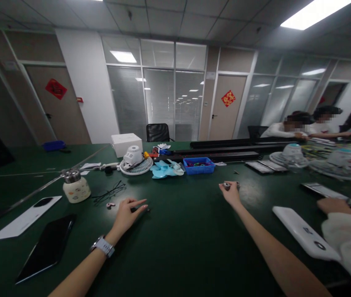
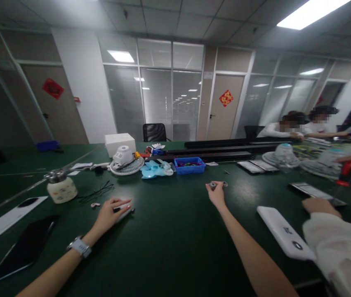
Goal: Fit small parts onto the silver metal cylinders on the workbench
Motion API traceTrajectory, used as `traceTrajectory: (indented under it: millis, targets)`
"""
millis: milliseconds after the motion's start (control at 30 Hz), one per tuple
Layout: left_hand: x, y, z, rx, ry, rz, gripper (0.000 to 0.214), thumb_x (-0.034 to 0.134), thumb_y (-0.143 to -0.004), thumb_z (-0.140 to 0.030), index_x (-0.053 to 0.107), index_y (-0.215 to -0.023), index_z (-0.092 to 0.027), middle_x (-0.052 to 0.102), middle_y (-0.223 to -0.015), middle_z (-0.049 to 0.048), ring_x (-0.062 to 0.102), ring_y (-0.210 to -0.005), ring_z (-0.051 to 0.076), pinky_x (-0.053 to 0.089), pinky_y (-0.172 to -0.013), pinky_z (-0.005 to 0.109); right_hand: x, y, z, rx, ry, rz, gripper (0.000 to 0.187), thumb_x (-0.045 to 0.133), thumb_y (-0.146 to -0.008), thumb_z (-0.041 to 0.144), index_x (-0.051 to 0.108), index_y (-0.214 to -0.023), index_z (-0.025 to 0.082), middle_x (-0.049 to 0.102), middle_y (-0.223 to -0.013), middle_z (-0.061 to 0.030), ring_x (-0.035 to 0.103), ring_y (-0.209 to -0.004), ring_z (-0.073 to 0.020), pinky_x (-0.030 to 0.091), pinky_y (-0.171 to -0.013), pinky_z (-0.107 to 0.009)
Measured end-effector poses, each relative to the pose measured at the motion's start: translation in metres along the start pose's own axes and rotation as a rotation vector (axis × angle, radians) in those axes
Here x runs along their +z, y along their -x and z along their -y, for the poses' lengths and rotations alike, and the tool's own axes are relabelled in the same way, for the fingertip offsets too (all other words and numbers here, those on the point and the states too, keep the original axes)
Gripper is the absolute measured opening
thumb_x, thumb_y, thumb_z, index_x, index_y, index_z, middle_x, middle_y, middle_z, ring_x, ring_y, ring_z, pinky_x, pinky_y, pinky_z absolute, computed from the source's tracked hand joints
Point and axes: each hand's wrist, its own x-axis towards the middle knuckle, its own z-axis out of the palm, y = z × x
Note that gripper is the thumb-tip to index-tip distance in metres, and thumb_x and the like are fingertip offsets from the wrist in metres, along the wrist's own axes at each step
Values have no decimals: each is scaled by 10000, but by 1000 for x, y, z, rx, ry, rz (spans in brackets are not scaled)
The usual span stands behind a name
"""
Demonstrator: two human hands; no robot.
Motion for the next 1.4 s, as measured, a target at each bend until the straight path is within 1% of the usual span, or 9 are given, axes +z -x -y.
traceTrajectory:
  millis: [267,467,567,733,900,1033,1167,1300,1400]
  targets:
    - [-5,0,-10,32,-2,-18,477,558,-742,-593,710,-1040,-254,595,-918,74,567,-892,233,452,-820,394,-4,7,-4,-209,320,-23,469,590,-663,329,475,-1088,171,568,-1103,-137,566,-992,-260,433,-891,-418]
    - [-5,2,-15,-36,94,-45,467,492,-803,-553,699,-1052,-215,606,-959,89,593,-864,217,479,-796,377,-3,38,44,-427,532,-67,504,540,-760,292,476,-1238,144,477,-1292,-179,379,-1243,-329,293,-1006,-502]
    - [-2,1,-11,-56,128,-53,450,478,-815,-539,699,-1031,-212,617,-959,82,598,-842,207,490,-764,359,26,75,86,-590,429,105,403,500,-837,339,544,-1218,216,482,-1322,-125,344,-1276,-303,243,-1033,-499]
    - [0,1,-8,-60,151,-92,429,465,-828,-504,695,-1005,-187,641,-979,89,596,-816,197,488,-757,351,117,148,126,-578,311,768,365,565,-800,524,672,-1081,316,636,-1038,-53,527,-1008,-230,380,-864,-383]
    - [-1,2,-12,-59,150,-106,416,445,-839,-488,697,-966,-183,652,-954,91,600,-780,186,490,-741,339,166,170,127,-533,369,745,283,621,-753,548,742,-869,321,606,-1014,-54,490,-997,-228,354,-844,-377]
    - [-1,2,-12,-48,144,-79,425,450,-837,-505,691,-977,-183,644,-971,92,603,-783,187,490,-731,334,133,151,127,-596,322,723,220,605,-797,477,732,-875,314,612,-963,-38,508,-955,-210,361,-812,-366]
    - [0,2,-11,-61,137,-68,424,441,-846,-500,682,-1000,-187,634,-998,90,596,-791,185,483,-742,338,50,101,109,-663,374,504,292,511,-852,483,710,-965,301,632,-886,-44,545,-863,-207,373,-775,-360]
    - [1,0,-11,-51,117,-72,414,454,-835,-496,686,-975,-183,641,-967,82,587,-778,181,475,-744,334,-35,36,70,-444,498,85,512,428,-827,606,723,-980,217,609,-738,-74,530,-642,-185,379,-605,-314]
    - [2,0,-11,-58,104,-78,421,455,-830,-506,681,-979,-184,643,-962,75,585,-762,173,473,-744,325,-70,5,45,-309,596,8,592,413,-784,664,733,-964,199,596,-660,-70,491,-552,-176,334,-514,-297]
